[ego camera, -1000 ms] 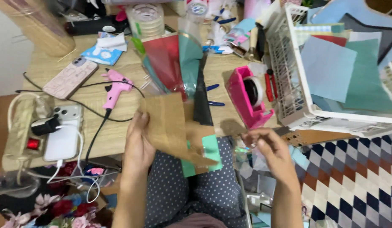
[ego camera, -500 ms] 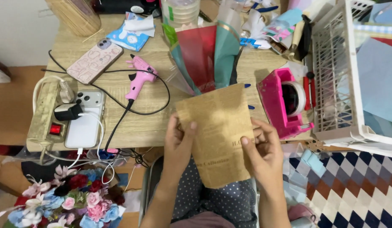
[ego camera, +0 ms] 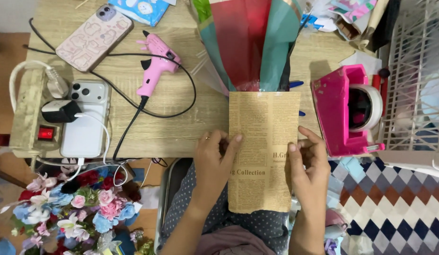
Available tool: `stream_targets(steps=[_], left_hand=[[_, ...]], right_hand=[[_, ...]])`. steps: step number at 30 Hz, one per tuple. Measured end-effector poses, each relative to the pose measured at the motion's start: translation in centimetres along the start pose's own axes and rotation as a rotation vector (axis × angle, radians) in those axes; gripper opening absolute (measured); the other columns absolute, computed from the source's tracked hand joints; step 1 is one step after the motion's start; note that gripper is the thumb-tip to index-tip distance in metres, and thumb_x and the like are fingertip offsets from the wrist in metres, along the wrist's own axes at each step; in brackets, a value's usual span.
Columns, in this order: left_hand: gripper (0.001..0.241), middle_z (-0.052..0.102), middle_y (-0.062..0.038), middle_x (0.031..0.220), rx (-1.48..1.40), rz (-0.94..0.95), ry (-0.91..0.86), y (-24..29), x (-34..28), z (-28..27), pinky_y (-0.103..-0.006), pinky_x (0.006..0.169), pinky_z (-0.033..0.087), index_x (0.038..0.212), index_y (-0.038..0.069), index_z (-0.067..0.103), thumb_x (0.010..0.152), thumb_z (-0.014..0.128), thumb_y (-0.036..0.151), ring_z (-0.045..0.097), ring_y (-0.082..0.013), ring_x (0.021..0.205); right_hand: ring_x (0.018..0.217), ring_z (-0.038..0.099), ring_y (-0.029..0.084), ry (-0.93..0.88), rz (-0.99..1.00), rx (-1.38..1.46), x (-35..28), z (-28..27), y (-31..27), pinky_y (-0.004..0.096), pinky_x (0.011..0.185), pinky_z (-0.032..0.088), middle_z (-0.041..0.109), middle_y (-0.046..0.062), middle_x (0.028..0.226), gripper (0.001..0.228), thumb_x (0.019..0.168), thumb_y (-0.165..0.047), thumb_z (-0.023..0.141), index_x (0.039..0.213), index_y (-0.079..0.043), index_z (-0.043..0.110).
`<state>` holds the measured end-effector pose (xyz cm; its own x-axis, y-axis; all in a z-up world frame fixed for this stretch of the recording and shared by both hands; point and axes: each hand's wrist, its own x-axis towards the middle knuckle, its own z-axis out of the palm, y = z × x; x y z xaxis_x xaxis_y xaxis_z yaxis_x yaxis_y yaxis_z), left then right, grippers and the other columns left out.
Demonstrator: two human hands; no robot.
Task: The person wraps a bouquet of artificial flowers with multiple layers of colored paper. They fold and secure each layer using adhesive tape, adding a green band and a printed paper sleeve to the arrangement.
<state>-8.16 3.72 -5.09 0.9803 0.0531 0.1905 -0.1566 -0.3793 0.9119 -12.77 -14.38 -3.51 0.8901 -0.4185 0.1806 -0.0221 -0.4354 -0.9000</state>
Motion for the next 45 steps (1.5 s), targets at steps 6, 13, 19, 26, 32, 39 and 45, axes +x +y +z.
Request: stream_targets(steps=[6,13,19,26,32,39,45], left_hand=[[0.042,0.052,-0.011,0.055,-0.007,-0.017,0.020,-0.4,0.2,0.7,-0.0365,0.070,0.041,0.074,0.007,0.062,0.105,0.054,0.034,0.056,-0.0247,0.064],[0.046,0.043,-0.007,0.052,0.056,0.033,0.045,-2.1,-0.1,1.9,-0.0352,0.067,0.038,0.069,0.011,0.057,0.109,0.043,0.028,0.051,-0.0222,0.062],[0.047,0.042,-0.006,0.051,0.104,0.068,0.053,-2.0,0.1,2.1,-0.0347,0.067,0.038,0.067,0.012,0.055,0.109,0.040,0.026,0.052,-0.0216,0.061],[0.044,0.045,-0.005,0.050,0.147,0.073,0.031,-2.3,0.1,2.1,-0.0340,0.065,0.036,0.068,0.013,0.056,0.108,0.043,0.027,0.051,-0.0201,0.059],[0.052,0.048,-0.023,0.129,0.286,0.283,0.192,1.1,1.3,0.4,-0.0461,0.093,0.042,0.139,-0.003,0.033,0.095,0.061,0.000,0.049,-0.0404,0.118],[0.051,0.041,-0.016,0.147,0.269,0.360,0.051,4.9,1.8,0.3,-0.0402,0.098,0.028,0.131,0.000,0.064,0.088,0.043,-0.017,0.036,-0.0302,0.120],[0.048,0.043,-0.027,0.151,0.219,0.468,-0.089,6.3,0.4,0.1,-0.0530,0.120,0.039,0.140,-0.009,0.049,0.092,0.041,-0.007,0.045,-0.0427,0.142]], right_hand=[[0.074,0.057,0.022,0.008,-0.043,0.018,0.7,1.2,0.3,0.034,0.065,0.051,0.054,0.013,0.087,0.036,0.102,0.002,0.056,0.139,0.001,0.056],[0.062,0.046,0.013,-0.023,-0.041,0.125,0.8,1.7,2.4,0.026,0.052,0.044,0.046,0.007,0.083,0.036,0.108,0.000,0.039,0.142,-0.002,0.050],[0.073,0.046,0.011,-0.067,-0.103,0.076,1.0,2.0,2.0,0.026,0.064,0.044,0.054,0.010,0.108,0.043,0.108,0.001,0.037,0.150,-0.002,0.047],[0.143,0.043,0.028,-0.151,-0.146,0.019,1.6,2.1,1.4,0.045,0.118,0.036,0.047,0.019,0.156,0.047,0.109,-0.001,0.031,0.154,-0.002,0.043],[0.086,0.068,0.031,-0.234,-0.169,-0.230,3.1,1.0,-0.8,0.047,0.084,0.054,0.053,0.025,0.150,0.068,0.091,0.011,0.036,0.157,-0.003,0.040],[0.083,0.064,0.035,-0.224,-0.181,-0.326,3.3,-0.2,-1.6,0.048,0.074,0.052,0.066,0.022,0.106,0.068,0.090,0.010,0.042,0.156,-0.005,0.046],[0.156,0.033,0.039,-0.122,-0.404,-0.256,2.0,0.1,-3.7,0.051,0.134,0.030,0.033,0.026,0.163,0.045,0.114,-0.016,0.038,0.157,-0.002,0.032]])
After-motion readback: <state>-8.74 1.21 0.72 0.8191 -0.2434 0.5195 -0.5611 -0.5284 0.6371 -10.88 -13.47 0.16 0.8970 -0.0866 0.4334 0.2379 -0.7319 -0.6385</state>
